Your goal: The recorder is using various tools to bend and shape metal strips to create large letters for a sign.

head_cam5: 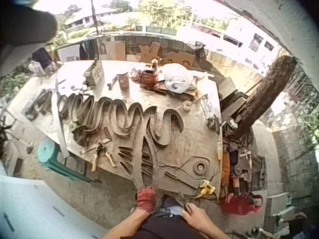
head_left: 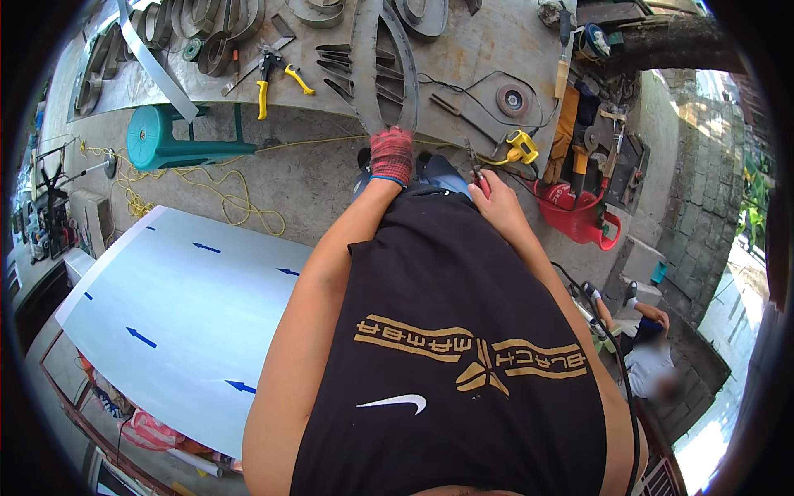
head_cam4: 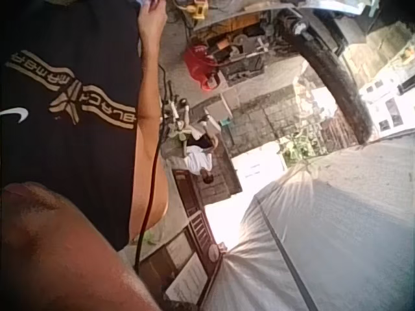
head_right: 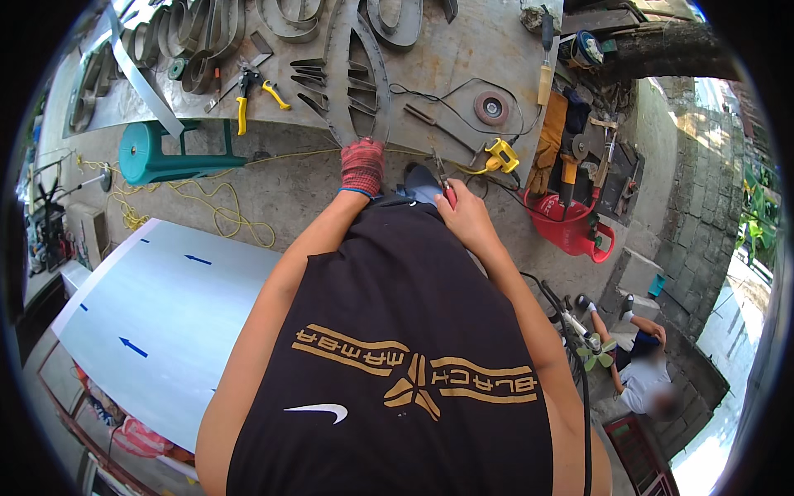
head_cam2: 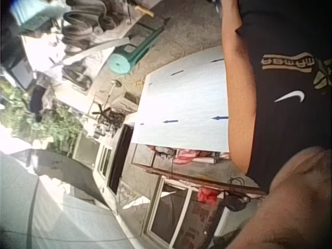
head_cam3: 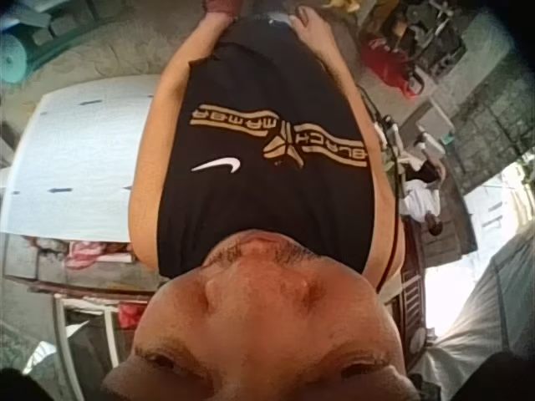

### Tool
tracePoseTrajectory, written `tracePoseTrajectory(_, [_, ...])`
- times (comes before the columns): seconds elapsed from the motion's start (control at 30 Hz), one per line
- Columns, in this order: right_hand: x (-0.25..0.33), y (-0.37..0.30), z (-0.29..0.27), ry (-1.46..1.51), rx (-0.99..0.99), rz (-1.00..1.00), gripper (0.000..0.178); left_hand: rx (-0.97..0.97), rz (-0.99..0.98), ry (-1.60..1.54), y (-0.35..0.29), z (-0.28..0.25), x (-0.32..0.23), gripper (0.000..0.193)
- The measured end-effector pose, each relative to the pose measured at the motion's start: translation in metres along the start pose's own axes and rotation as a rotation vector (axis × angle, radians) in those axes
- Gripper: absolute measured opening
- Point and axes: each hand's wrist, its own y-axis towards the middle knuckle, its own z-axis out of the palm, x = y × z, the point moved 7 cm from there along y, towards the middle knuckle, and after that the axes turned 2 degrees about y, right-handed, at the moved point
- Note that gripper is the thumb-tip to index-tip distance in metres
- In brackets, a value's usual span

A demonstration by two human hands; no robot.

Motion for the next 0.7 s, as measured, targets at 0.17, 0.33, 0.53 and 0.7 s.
tracePoseTrajectory(0.17, [-0.01,0.015,0.0,-0.058,0.142,-0.02,0.047,0.081,-0.041,-0.033,0.006,0.005,-0.001,0.02])
tracePoseTrajectory(0.33, [-0.023,0.048,-0.015,-0.109,0.199,-0.08,0.047,0.168,-0.177,-0.031,0.007,0.01,-0.005,0.027])
tracePoseTrajectory(0.53, [-0.035,0.096,-0.014,-0.573,0.082,-0.307,0.05,-0.032,-0.194,0.005,-0.01,-0.022,-0.008,0.034])
tracePoseTrajectory(0.7, [-0.023,0.136,-0.007,-0.675,-0.121,-0.348,0.048,-0.223,-0.487,-0.17,-0.051,-0.042,0.009,0.049])
